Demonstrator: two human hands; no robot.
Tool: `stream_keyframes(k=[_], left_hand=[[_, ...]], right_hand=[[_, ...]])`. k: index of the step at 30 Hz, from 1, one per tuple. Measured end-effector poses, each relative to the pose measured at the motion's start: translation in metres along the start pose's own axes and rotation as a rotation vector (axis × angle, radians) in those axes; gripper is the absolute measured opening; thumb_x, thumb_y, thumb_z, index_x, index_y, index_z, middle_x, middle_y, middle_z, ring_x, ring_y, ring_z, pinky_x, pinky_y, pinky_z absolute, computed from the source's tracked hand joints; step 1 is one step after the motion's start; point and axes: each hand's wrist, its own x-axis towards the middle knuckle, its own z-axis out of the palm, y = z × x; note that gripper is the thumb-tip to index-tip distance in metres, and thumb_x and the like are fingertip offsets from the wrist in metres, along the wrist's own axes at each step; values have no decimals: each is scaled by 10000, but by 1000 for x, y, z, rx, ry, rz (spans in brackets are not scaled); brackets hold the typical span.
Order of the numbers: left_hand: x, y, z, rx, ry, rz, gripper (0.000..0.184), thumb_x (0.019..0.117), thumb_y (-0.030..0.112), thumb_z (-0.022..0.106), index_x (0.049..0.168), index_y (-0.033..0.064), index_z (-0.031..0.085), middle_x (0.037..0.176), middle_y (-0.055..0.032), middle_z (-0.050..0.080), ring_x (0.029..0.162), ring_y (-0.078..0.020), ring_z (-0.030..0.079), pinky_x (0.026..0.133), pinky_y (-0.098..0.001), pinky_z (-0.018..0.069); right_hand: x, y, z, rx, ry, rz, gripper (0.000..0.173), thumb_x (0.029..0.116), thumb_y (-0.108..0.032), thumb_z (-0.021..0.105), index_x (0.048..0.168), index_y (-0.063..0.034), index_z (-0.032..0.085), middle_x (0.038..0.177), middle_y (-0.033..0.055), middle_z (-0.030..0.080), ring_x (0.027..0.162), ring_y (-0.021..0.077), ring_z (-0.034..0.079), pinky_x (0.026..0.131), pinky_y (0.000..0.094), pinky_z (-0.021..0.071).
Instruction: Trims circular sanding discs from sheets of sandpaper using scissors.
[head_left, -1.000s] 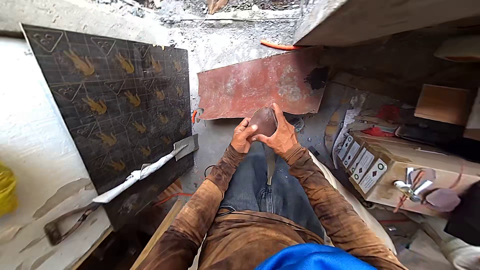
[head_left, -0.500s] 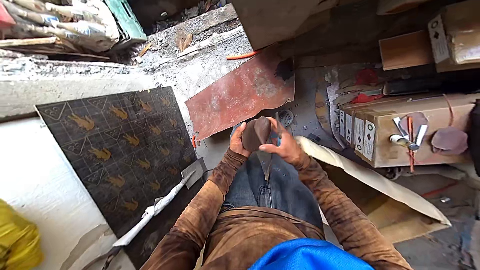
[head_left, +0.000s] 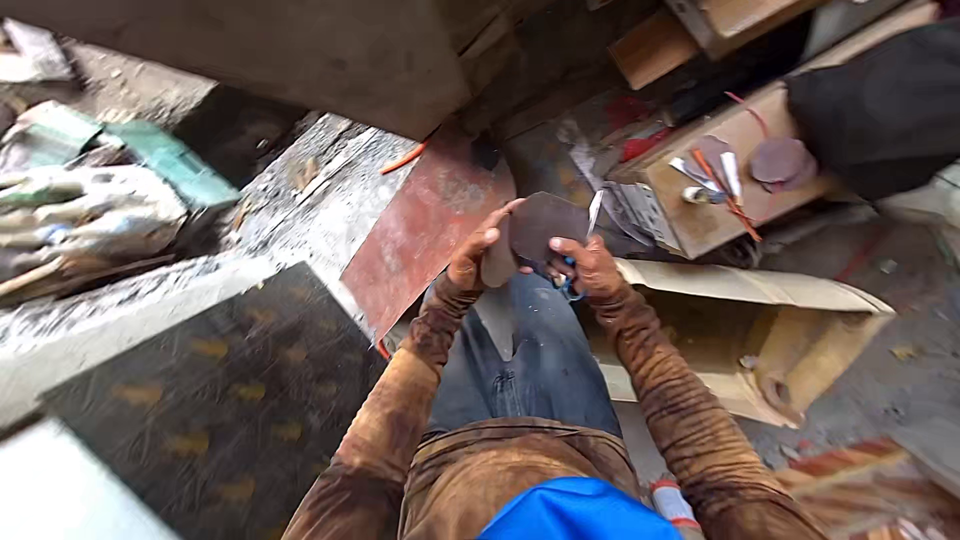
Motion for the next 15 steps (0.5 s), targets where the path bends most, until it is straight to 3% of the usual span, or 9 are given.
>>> stream_keyframes(k=[2,4,6,8,10,12,15], left_hand=[[11,-11,0,21,42,-60,718,915,432,636,1540,134,448,1382,-152,605,1089,-310,679,759,-520,632],[10,-35,-14,64,166,-163,736,910,437,615,1557,146,417,1426,-157,597,1150,-360,668,773,-555,620],[-4,-54,-32,-2,251,-209,712,946,454,546,1546,98,402,1440,-188,581,1206,-419,634,814,-618,596],[-25,-61,-43,-146,266,-230,770,936,571,501,1523,78,424,1464,-213,553,1271,-459,582,862,-677,556],[-45,-63,-52,-236,260,-216,854,872,611,625,1515,78,449,1487,-222,524,1314,-475,542,917,-716,519],[-62,-65,-56,-274,297,-175,813,816,400,776,1496,67,480,1484,-244,523,1312,-497,541,922,-737,508],[-72,-60,-58,-233,358,-180,789,800,174,756,1516,65,443,1497,-264,504,1320,-512,531,914,-734,516]], right_hand=[[-4,5,-9,10,285,-35,20,925,-87,673,943,-80,673,603,-8,604,454,72,506,479,263,501],[-13,19,-37,-40,527,47,102,932,-58,695,1000,5,653,655,38,623,454,81,486,452,257,477],[-26,44,-80,-209,693,224,255,947,-136,719,1106,45,636,719,71,622,493,114,510,491,294,495],[-46,67,-126,-325,850,431,364,962,-205,716,1213,43,626,835,125,646,571,159,552,566,353,522],[-69,77,-169,-349,1006,566,396,972,-221,693,1263,32,601,885,144,626,612,190,554,598,382,517],[-89,68,-203,-346,1137,596,390,982,-217,668,1272,30,579,874,134,598,609,185,547,595,368,515],[-99,34,-239,-323,1272,512,419,990,-189,672,1317,41,547,929,156,597,631,189,560,622,362,529]])
